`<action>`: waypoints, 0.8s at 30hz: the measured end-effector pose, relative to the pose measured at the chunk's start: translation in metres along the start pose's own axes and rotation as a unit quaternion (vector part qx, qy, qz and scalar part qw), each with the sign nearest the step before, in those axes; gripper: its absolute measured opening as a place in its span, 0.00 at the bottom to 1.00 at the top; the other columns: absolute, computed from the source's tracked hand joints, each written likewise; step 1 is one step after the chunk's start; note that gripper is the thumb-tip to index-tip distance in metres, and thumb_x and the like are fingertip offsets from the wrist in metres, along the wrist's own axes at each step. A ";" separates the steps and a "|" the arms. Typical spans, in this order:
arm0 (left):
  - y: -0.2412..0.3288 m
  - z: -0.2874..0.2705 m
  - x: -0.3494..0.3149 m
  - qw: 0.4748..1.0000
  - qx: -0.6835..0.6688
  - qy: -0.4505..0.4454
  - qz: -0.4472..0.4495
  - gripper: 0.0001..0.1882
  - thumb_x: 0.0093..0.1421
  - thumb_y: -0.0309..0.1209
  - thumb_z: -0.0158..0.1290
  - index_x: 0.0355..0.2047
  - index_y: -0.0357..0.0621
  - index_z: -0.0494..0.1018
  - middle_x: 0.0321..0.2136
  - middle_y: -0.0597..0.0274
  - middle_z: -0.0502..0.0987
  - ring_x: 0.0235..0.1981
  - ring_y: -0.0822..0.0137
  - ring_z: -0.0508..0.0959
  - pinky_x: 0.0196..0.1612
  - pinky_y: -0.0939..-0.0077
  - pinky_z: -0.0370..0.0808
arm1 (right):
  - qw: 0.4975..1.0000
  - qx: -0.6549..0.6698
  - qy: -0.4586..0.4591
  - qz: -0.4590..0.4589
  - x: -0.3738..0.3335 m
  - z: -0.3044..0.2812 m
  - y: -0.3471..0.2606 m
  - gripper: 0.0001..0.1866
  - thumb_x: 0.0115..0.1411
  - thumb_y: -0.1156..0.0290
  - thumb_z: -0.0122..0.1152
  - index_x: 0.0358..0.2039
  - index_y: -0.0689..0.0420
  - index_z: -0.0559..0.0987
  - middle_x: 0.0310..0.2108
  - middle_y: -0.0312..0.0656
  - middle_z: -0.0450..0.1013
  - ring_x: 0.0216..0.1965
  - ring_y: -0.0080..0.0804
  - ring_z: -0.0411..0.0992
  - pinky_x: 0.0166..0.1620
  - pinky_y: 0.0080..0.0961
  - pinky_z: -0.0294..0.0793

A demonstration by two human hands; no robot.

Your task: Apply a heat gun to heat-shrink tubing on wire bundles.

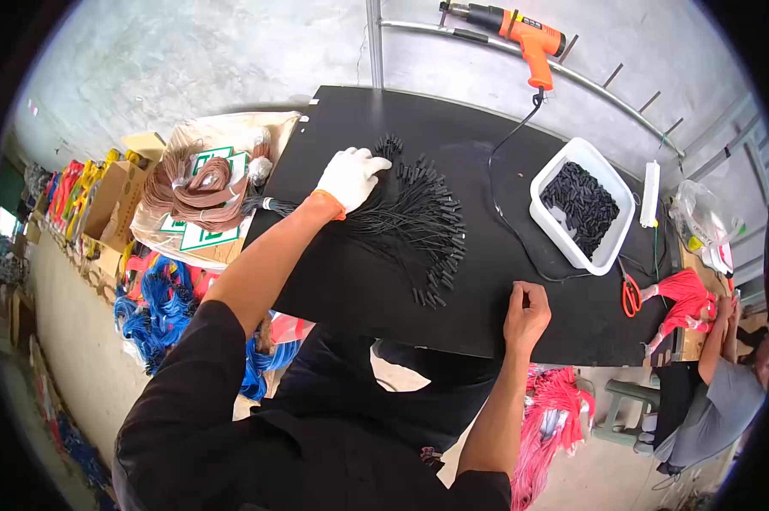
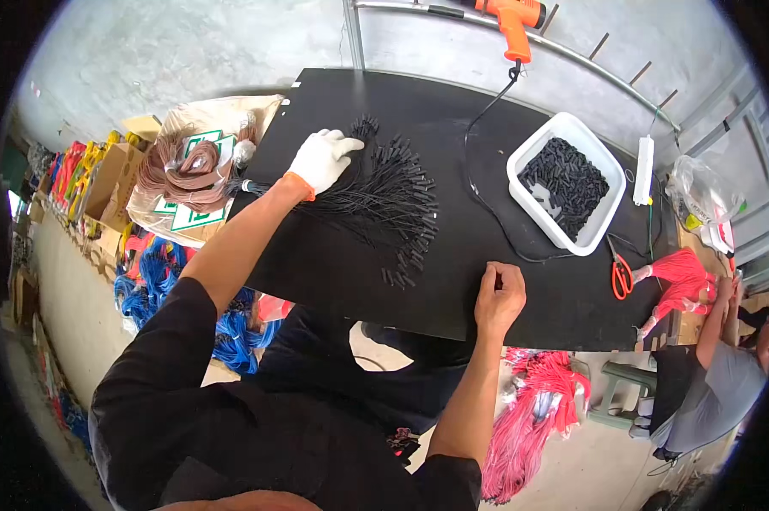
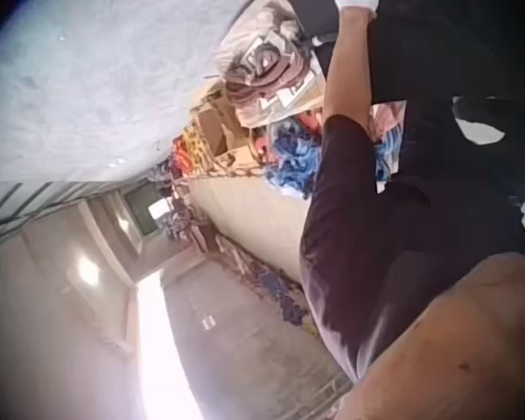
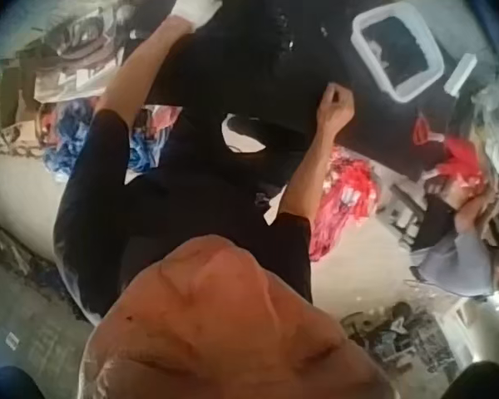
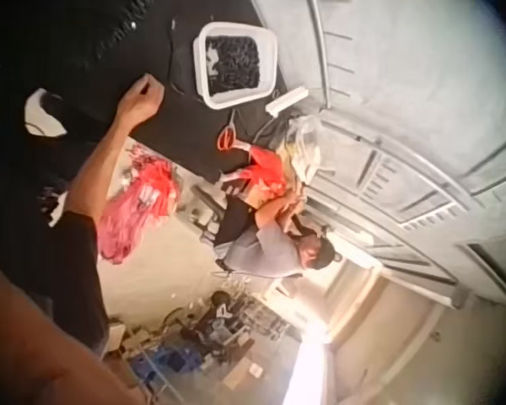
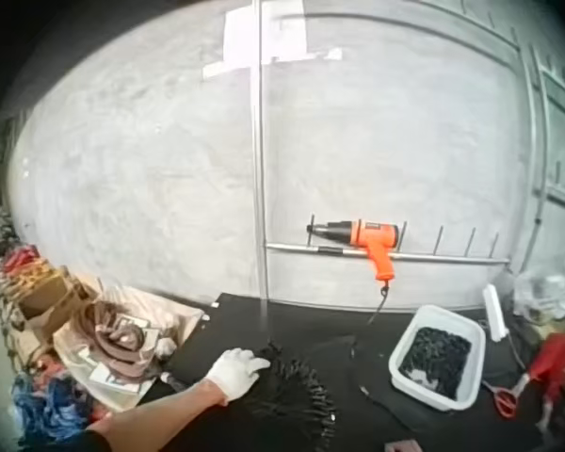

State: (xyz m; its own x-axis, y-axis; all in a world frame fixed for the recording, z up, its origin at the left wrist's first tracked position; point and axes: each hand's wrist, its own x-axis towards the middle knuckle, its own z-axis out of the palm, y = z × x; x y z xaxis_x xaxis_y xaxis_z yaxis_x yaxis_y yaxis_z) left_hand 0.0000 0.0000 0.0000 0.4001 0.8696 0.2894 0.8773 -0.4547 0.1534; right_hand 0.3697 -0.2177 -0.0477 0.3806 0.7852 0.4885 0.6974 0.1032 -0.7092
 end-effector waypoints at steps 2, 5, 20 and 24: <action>-0.004 0.007 0.008 0.995 0.059 0.034 0.071 0.14 0.64 0.33 0.59 0.49 0.55 0.83 0.43 0.56 0.80 0.51 0.53 0.79 0.58 0.57 0.74 | 1.000 0.004 0.004 -0.007 0.004 -0.001 0.003 0.02 0.64 0.77 0.66 0.35 0.61 0.84 0.34 0.47 0.81 0.37 0.46 0.80 0.44 0.37 0.78; -0.014 0.002 0.006 0.990 0.090 0.034 0.106 0.12 0.63 0.31 0.60 0.47 0.55 0.84 0.41 0.59 0.78 0.48 0.55 0.78 0.56 0.58 0.73 | 1.000 -0.011 0.000 -0.004 -0.005 0.001 -0.001 0.04 0.66 0.76 0.66 0.36 0.63 0.84 0.34 0.44 0.81 0.36 0.39 0.80 0.44 0.31 0.78; -0.023 0.001 0.017 0.954 0.132 0.111 0.246 0.04 0.59 0.30 0.57 0.35 0.53 0.79 0.36 0.62 0.75 0.43 0.59 0.77 0.53 0.60 0.73 | 1.000 -0.005 0.007 -0.002 -0.001 0.000 -0.007 0.02 0.64 0.78 0.66 0.35 0.63 0.84 0.34 0.47 0.81 0.36 0.46 0.80 0.43 0.37 0.78; -0.009 -0.022 0.025 0.930 0.155 0.164 0.289 0.08 0.58 0.29 0.59 0.39 0.52 0.81 0.33 0.64 0.75 0.41 0.59 0.77 0.52 0.61 0.74 | 1.000 0.002 0.004 0.007 0.000 -0.002 -0.009 0.02 0.64 0.78 0.66 0.35 0.63 0.84 0.34 0.47 0.81 0.37 0.46 0.80 0.44 0.37 0.78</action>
State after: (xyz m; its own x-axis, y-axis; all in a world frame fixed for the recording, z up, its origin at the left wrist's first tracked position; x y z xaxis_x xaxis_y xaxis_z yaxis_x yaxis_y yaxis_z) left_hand -0.0034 0.0215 0.0267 0.7705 0.3685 0.5201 0.5961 -0.7056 -0.3831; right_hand 0.3640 -0.2198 -0.0403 0.3947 0.7821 0.4822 0.6894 0.0949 -0.7182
